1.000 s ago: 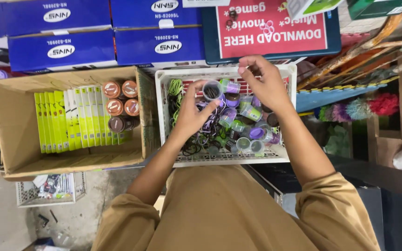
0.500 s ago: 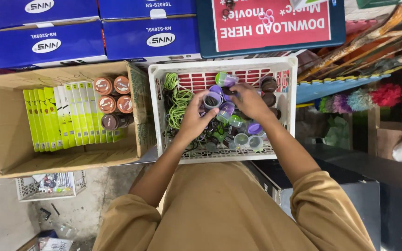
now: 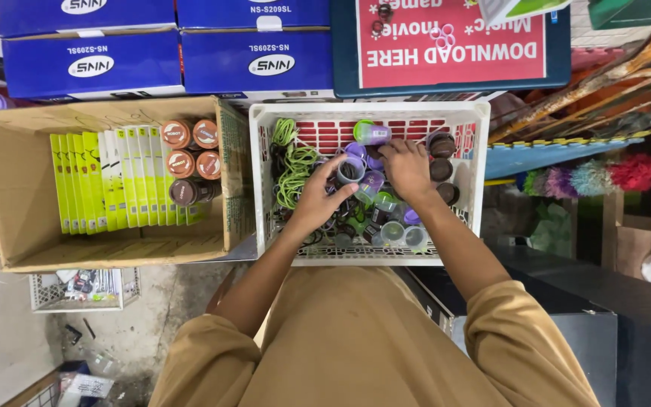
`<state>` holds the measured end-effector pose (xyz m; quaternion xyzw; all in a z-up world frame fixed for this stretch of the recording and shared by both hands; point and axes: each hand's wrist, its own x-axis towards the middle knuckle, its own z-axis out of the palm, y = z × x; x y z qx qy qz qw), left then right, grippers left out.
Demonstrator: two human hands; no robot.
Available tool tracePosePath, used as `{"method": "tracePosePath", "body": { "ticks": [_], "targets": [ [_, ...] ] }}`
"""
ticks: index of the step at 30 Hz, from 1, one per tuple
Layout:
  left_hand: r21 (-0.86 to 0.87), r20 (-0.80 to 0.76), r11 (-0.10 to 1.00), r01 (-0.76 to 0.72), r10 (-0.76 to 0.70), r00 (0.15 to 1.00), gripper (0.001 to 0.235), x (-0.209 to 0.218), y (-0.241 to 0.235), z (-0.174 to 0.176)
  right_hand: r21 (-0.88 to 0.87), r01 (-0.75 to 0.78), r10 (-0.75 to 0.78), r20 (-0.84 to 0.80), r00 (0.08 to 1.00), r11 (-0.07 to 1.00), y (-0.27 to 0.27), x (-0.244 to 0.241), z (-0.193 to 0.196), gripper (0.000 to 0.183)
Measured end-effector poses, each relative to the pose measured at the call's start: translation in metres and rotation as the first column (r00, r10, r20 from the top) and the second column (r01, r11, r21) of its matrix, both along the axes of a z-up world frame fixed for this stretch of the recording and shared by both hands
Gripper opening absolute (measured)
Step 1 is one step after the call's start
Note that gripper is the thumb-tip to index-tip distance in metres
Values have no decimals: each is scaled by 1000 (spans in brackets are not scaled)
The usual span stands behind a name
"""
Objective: The person organizes small, colorful coiled cables and cylindrical containers in a store setting. They pick up cables from a white basket, coil them by hand, and place them into a cardboard box alongside other items. The person also handles small cylindrical containers, moving them between the basket and the box.
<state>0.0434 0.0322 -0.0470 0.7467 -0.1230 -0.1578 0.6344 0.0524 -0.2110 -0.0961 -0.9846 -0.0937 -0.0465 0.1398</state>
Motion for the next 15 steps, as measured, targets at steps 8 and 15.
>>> {"method": "tracePosePath", "body": {
  "ticks": [8, 15],
  "targets": [
    [17, 11, 1000, 26, -26, 1000, 65, -4, 12, 22, 224, 2, -4, 6, 1000, 975, 5, 2, 9, 22],
    [-8, 170, 997, 72, -69, 983, 63, -19, 36, 30, 777, 259, 81, -368, 926, 574, 6, -16, 17, 17]
  ]
}}
